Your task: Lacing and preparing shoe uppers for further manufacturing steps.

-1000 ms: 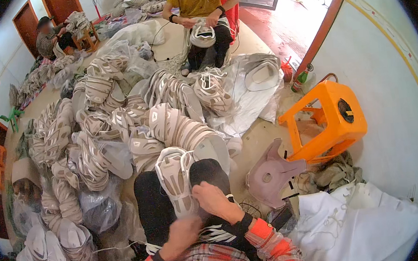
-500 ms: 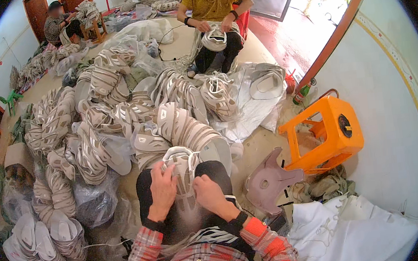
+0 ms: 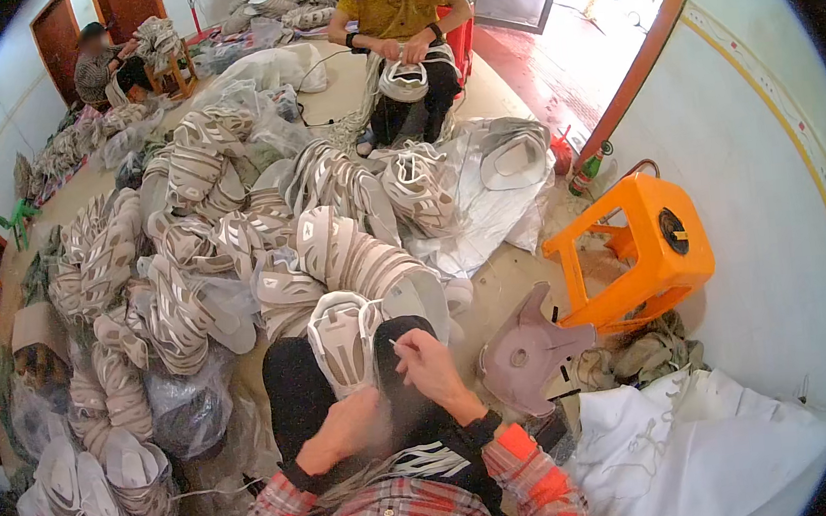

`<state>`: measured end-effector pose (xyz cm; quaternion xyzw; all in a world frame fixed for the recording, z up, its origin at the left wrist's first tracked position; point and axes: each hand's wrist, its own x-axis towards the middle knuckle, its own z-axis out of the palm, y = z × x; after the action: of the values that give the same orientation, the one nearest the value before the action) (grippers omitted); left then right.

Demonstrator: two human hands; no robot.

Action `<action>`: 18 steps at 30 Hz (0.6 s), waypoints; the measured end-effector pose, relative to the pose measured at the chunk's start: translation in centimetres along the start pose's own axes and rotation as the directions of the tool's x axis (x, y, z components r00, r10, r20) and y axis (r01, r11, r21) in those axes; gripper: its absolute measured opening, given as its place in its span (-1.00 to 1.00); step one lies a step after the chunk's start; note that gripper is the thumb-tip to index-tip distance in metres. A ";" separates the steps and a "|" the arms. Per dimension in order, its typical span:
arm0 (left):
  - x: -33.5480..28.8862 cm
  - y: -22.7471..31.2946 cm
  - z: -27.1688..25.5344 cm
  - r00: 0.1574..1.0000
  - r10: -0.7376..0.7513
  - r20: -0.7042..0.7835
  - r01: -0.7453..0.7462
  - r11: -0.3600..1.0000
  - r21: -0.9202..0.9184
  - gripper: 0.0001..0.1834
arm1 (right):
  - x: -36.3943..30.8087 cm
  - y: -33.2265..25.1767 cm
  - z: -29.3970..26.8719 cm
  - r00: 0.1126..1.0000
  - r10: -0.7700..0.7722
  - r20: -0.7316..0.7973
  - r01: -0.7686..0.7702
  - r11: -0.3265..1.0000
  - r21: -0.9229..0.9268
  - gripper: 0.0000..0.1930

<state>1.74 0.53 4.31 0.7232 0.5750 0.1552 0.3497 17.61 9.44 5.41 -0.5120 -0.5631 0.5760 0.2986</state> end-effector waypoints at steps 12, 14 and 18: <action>-4.8 1.7 2.4 0.897 0.264 -0.355 -0.159 0.941 0.297 -0.76 | -0.5 0.0 3.5 0.821 -0.377 0.428 0.566 0.441 -0.697 -0.86; -4.6 0.5 1.6 0.872 0.187 -0.452 -0.139 0.981 0.139 -0.81 | -0.2 -0.1 3.5 0.810 -0.378 0.449 0.581 0.411 -0.702 -0.86; -2.2 -1.0 -0.3 0.723 -0.070 -0.688 -0.022 0.992 -0.124 -0.79 | 0.3 -0.9 3.9 0.823 -0.328 0.465 0.568 0.421 -0.708 -0.88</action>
<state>0.19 -1.39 4.24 0.5829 0.6624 0.4438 0.1564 13.69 8.50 5.54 -0.3403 -0.9135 0.2028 0.0924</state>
